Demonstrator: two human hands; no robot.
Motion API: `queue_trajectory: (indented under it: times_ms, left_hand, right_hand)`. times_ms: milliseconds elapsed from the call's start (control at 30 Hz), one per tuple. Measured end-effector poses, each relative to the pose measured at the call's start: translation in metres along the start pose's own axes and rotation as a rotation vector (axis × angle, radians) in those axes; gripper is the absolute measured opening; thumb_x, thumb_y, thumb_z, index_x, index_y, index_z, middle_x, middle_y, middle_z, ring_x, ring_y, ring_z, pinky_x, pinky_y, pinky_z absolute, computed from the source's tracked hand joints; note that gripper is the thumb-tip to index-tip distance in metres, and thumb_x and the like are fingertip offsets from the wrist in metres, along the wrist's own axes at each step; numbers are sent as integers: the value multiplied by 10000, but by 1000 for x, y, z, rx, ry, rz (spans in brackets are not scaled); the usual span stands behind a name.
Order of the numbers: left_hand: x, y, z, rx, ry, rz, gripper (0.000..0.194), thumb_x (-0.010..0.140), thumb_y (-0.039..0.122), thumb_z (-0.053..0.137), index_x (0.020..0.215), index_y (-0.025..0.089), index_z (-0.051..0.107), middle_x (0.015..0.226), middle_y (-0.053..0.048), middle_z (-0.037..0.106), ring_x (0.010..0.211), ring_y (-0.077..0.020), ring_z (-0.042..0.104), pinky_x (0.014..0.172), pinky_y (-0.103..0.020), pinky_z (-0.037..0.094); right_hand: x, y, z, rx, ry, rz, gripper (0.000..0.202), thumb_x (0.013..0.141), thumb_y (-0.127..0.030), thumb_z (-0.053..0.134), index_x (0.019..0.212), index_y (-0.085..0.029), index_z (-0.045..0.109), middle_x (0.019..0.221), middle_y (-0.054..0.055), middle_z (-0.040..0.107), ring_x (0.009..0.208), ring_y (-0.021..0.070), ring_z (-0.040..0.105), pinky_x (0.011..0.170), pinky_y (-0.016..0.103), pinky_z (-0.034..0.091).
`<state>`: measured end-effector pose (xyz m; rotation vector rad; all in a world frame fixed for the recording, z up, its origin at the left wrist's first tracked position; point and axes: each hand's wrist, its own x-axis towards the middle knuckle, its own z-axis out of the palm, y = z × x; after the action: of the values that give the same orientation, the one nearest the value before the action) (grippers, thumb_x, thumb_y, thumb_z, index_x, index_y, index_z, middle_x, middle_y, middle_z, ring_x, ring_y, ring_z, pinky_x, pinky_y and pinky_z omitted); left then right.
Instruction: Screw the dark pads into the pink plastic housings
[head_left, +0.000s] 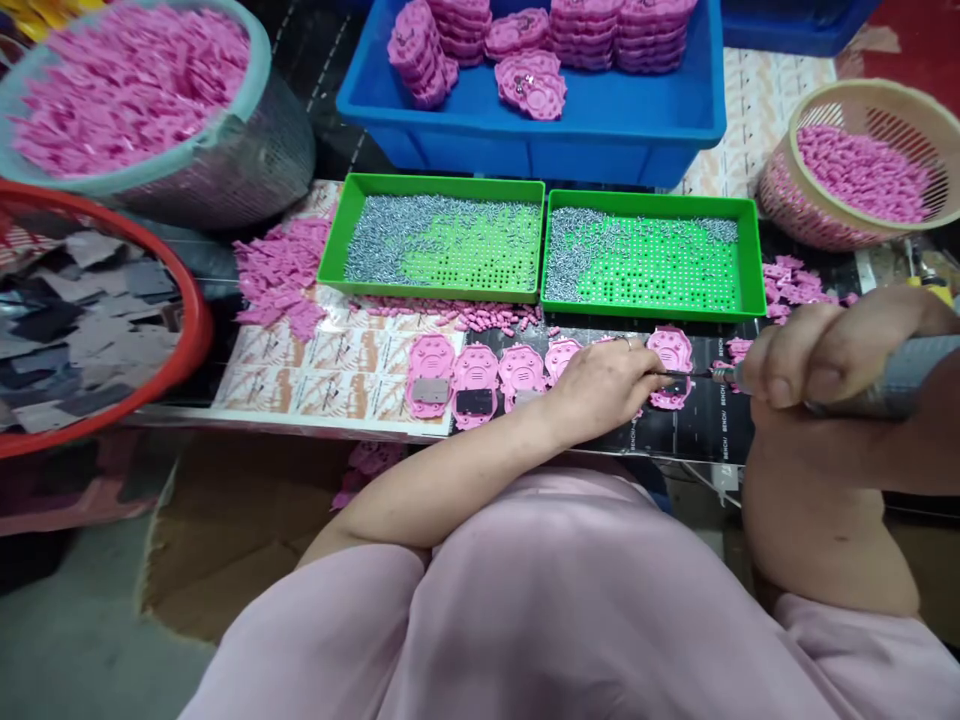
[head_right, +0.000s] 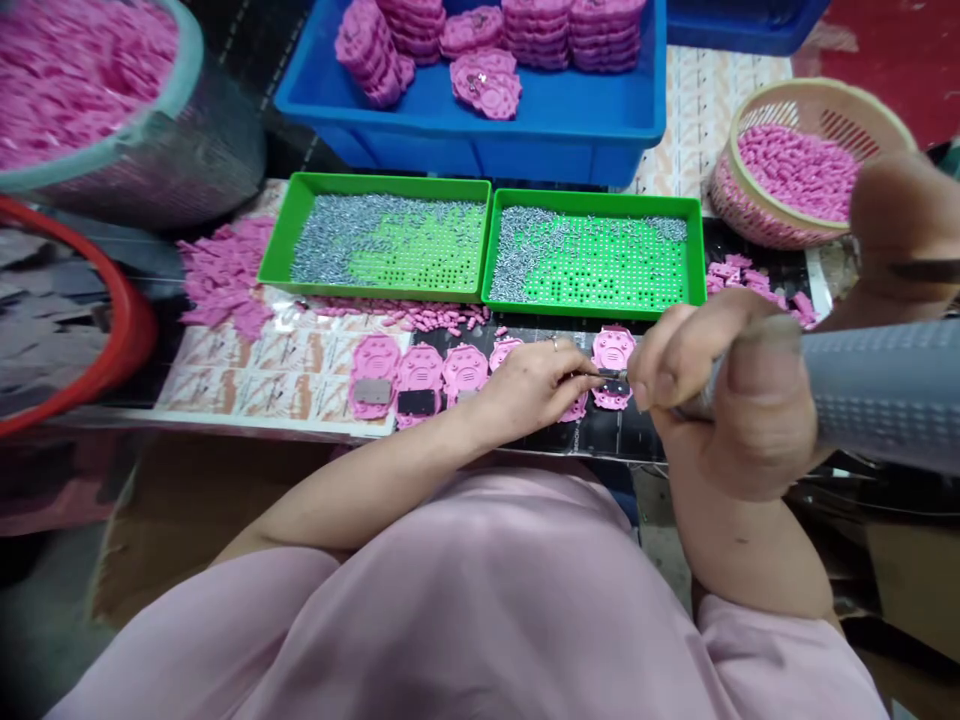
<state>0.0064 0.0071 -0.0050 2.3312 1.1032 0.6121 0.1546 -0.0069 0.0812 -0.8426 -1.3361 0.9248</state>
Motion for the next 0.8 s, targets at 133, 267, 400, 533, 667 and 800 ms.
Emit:
queue_trajectory:
  times_ms: [133,267,400,533,667,800]
  left_hand:
    - [-3,-3,3,-10,24,42,190,925,325,599,874,160,678,851,-33,683,802,-156,644,732,-265,484]
    - [-5,-4,3,-35,28,54,188,915,330,614,860,158,664,847,-27,680,805,-152,640,737,-262,484]
    - [-5,-3,2,-18,11,56,172,908,312,627,858,151,658,838,-27,675,812,-151,639,741,-257,482]
    - [-3,-1,2,1,-5,72,170,910,305,624,859,149,669,842,-30,686,826,-153,650,752,-256,487]
    - [-2,-2,-2,27,-96,86,188,931,307,592,916,160,709,873,-39,717,834,-161,678,763,-268,502]
    - [-4,-8,-13,104,-105,94,220,965,301,531,1008,188,715,923,-36,740,826,-157,698,725,-256,506]
  right_hand:
    - [-5,-1,0,78,-38,-11,484,839,-470,604,493,-169,452,450,-27,379,419,72,480,365,261,347]
    - [-7,-1,2,49,-59,28,509,828,-550,586,501,-182,460,428,-26,411,411,83,466,370,269,341]
    - [-7,-1,4,13,-32,29,518,822,-561,578,490,-186,449,418,-25,400,396,91,455,383,273,339]
    - [-9,-1,6,20,5,12,487,798,-533,594,483,-189,454,427,-23,387,381,102,446,381,286,337]
    - [-10,6,9,45,-10,19,459,802,-489,607,481,-195,461,429,-29,391,377,104,439,371,283,333]
    - [-8,26,11,27,56,-68,418,799,-421,637,490,-197,466,430,-40,409,351,93,438,337,266,336]
